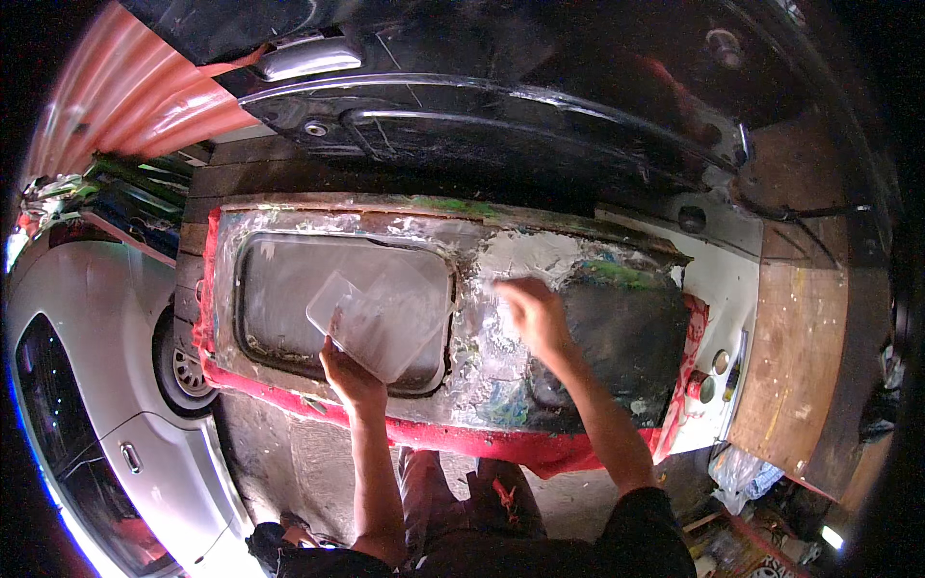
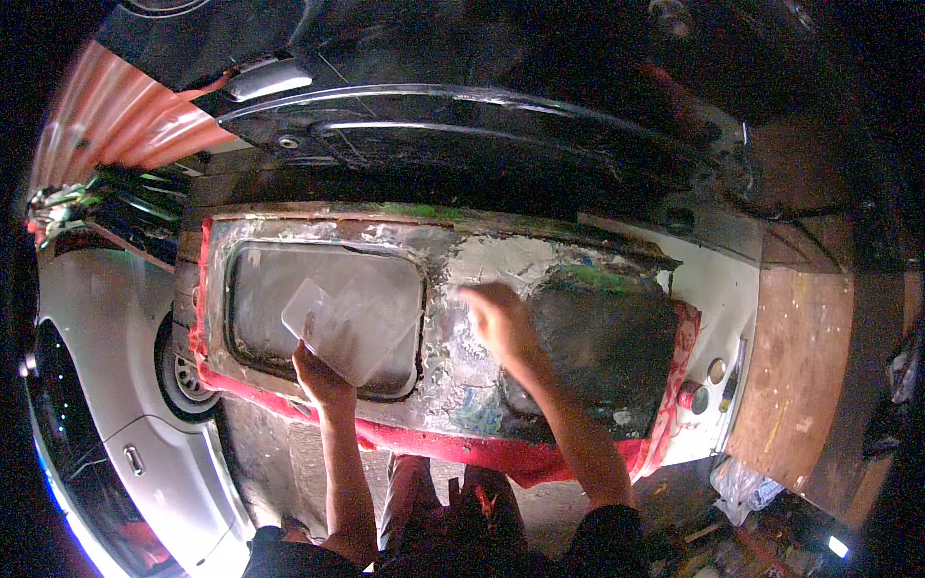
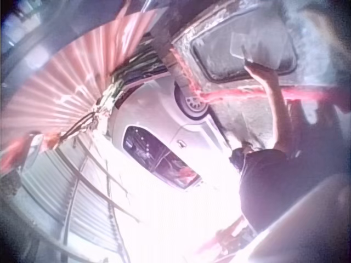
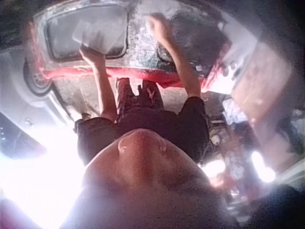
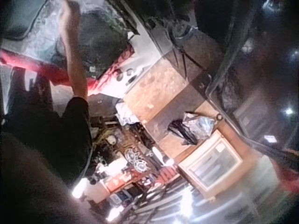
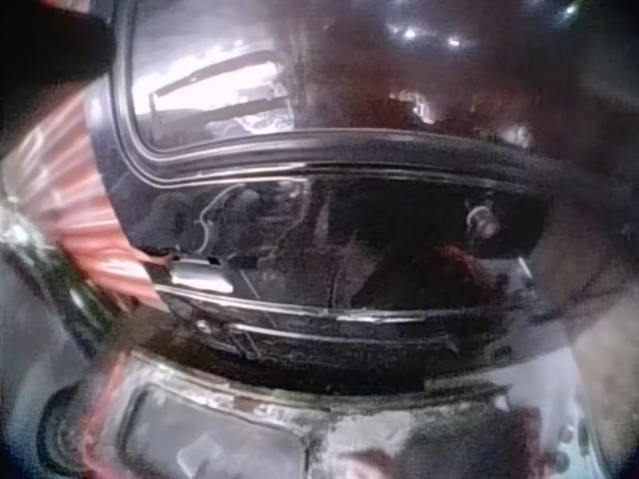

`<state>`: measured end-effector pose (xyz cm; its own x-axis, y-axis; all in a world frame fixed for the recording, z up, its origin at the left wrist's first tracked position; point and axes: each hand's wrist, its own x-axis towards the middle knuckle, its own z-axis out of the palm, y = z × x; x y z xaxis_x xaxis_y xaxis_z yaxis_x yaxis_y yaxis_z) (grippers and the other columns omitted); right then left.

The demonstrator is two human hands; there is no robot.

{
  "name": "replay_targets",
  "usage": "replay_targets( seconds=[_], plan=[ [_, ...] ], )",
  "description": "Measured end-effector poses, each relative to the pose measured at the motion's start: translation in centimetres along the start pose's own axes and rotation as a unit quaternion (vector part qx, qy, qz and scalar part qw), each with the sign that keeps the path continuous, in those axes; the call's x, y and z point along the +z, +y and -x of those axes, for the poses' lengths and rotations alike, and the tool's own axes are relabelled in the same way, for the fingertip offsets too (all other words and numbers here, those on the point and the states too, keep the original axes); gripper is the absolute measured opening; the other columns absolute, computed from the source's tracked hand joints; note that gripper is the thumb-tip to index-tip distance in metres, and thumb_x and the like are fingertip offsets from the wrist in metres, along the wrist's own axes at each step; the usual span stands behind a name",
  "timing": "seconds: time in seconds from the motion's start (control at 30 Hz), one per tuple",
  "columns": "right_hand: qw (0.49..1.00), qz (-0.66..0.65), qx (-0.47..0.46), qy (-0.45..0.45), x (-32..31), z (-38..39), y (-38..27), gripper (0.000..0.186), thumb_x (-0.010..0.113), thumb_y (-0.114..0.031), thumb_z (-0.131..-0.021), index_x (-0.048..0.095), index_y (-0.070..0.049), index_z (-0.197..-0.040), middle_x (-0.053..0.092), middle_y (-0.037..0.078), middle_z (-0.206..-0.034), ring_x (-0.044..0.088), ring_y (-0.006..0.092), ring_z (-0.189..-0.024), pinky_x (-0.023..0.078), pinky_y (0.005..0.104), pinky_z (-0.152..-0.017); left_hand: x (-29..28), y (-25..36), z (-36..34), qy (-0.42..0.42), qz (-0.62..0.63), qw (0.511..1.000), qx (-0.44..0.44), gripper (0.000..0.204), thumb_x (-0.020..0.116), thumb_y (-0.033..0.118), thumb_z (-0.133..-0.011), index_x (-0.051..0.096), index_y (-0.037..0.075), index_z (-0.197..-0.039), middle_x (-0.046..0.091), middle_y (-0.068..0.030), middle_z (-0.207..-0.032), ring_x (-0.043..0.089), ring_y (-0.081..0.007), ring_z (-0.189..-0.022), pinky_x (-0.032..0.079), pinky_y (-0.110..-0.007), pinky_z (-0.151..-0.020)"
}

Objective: The person applies a white body filler paste to a car door panel using a plastic spreader. They scoop filler from a container, spread it over the surface, and smooth it out. The person also adds a green substance from a small can into the container and mixes it with the filler before continuing to apply it to the door.

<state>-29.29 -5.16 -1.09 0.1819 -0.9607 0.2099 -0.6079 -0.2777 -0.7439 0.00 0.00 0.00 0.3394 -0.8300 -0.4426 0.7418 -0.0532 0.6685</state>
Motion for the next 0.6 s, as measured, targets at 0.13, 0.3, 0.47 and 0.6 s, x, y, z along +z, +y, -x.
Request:
replay_targets(
  seconds=[0.13,0.3,0.47,0.6],
  plan=[
    [0.976,0.135,-0.016,0.170,-0.9,-3.8,1.4,0.032,0.065,0.009,-0.080,0.073,-0.006,-0.107,0.072,0.014,-0.104,0.067,0.0330,-0.097,0.054,0.0425,-0.088,0.9,0.4,-0.1,-0.004,0.023,1.000,0.002,0.056,0.042,0.038,-0.098,0.052,0.011,-0.145,0.057,-0.0151,-0.138,0.060,-0.0370,-0.120,0.051,-0.053,-0.101],
    [0.990,0.122,0.014,0.068,3.3,2.4,0.7,0.035,0.065,0.009,-0.078,0.072,-0.004,-0.109,0.072,0.016,-0.103,0.066,0.0318,-0.094,0.052,0.0437,-0.086,0.7,0.4,0.2,0.012,0.021,1.000,-0.016,0.055,0.041,0.036,-0.098,0.051,0.010,-0.146,0.057,-0.0152,-0.138,0.059,-0.0365,-0.121,0.050,-0.053,-0.102],
    [0.999,0.043,-0.021,0.003,3.7,6.5,-3.2,0.038,0.064,0.011,-0.079,0.072,-0.008,-0.112,0.073,0.011,-0.103,0.066,0.0292,-0.097,0.054,0.0409,-0.088,0.3,0.6,-0.5,0.008,0.010,0.999,-0.029,0.054,0.041,0.034,-0.098,0.051,0.009,-0.146,0.058,-0.0153,-0.136,0.059,-0.0364,-0.121,0.049,-0.054,-0.103],
    [0.988,0.067,0.026,0.135,0.8,3.0,-2.1,0.035,0.064,0.011,-0.082,0.071,-0.006,-0.112,0.072,0.014,-0.103,0.068,0.0321,-0.095,0.054,0.0429,-0.085,0.3,1.4,-1.3,-0.026,-0.015,0.999,-0.026,0.057,0.041,0.039,-0.099,0.050,0.010,-0.147,0.057,-0.0136,-0.138,0.059,-0.0353,-0.122,0.048,-0.052,-0.104]
  ],
)
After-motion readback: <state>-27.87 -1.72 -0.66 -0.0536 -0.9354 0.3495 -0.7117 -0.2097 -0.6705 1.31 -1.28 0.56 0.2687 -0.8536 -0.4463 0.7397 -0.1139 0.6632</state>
